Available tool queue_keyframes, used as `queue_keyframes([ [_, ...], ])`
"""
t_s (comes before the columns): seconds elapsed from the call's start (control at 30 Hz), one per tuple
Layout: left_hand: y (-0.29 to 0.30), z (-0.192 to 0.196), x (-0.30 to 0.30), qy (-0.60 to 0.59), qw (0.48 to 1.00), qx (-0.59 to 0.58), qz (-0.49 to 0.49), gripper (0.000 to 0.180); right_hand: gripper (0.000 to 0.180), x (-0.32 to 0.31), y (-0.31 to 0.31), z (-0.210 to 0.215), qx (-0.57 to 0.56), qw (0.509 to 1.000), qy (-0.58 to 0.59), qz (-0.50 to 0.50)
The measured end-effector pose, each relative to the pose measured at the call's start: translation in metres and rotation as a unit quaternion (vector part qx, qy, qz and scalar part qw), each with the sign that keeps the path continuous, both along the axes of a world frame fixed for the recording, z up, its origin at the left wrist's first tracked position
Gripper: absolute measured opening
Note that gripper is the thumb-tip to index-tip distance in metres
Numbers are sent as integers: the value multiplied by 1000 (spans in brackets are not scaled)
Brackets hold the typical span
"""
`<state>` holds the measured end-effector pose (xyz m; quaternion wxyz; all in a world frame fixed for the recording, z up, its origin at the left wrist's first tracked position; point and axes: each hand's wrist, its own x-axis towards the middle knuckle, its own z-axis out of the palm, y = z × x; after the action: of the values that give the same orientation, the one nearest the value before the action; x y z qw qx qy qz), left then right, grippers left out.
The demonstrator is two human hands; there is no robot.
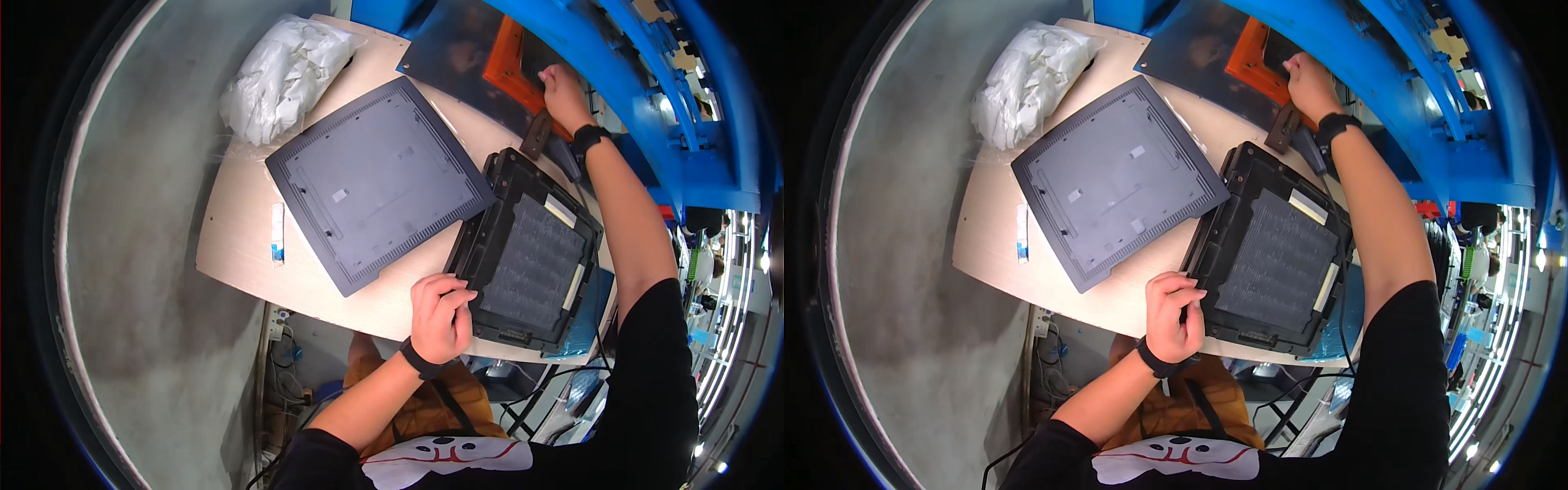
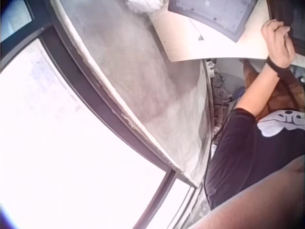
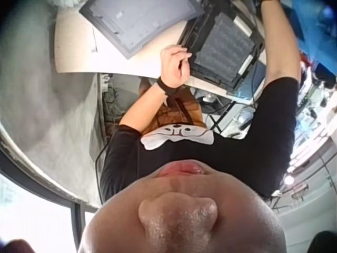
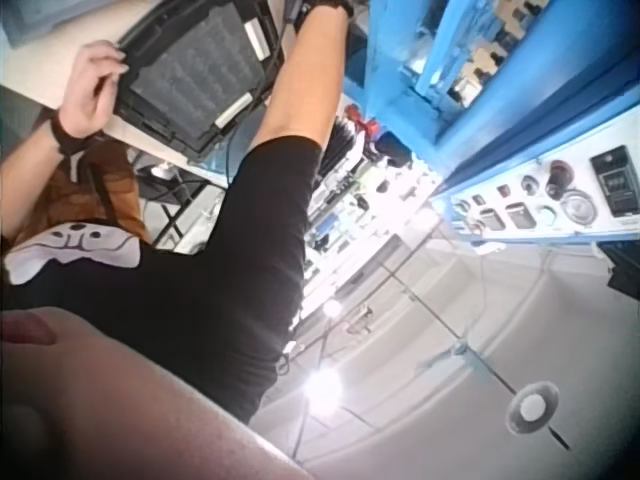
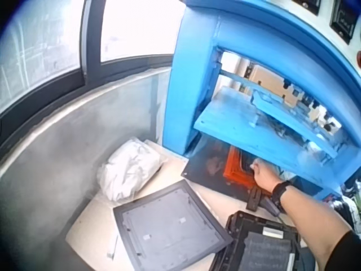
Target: The person is peeling protective films and assembling plastic/metal housing components for electronic devices using industrial presses.
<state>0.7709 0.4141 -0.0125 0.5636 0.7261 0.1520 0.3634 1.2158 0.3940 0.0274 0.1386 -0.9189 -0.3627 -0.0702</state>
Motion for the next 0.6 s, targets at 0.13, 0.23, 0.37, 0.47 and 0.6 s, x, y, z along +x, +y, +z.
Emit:
queue_keyframes([
  [0.13, 4, 3, 2, -2, 1000, 12, -12, 31, 11, -38, -13, 4, -19, 988, -86, 127],
  [0.23, 5, 4, 1, -3, 1000, 18, -13, 30, 14, -76, -16, 14, -40, 985, -46, 160],
  [0.37, 3, 5, 1, -5, 1000, 25, -14, 29, 46, -88, -24, 22, -20, 988, 11, 153],
  [0.47, -1, 4, 0, 7, 1000, 25, -8, 25, 51, -78, -40, 28, -81, 987, 12, 142],
  [0.6, -1, 11, -2, 26, 999, 42, -7, 22, 42, -88, -56, 25, -121, 961, -154, 195],
])
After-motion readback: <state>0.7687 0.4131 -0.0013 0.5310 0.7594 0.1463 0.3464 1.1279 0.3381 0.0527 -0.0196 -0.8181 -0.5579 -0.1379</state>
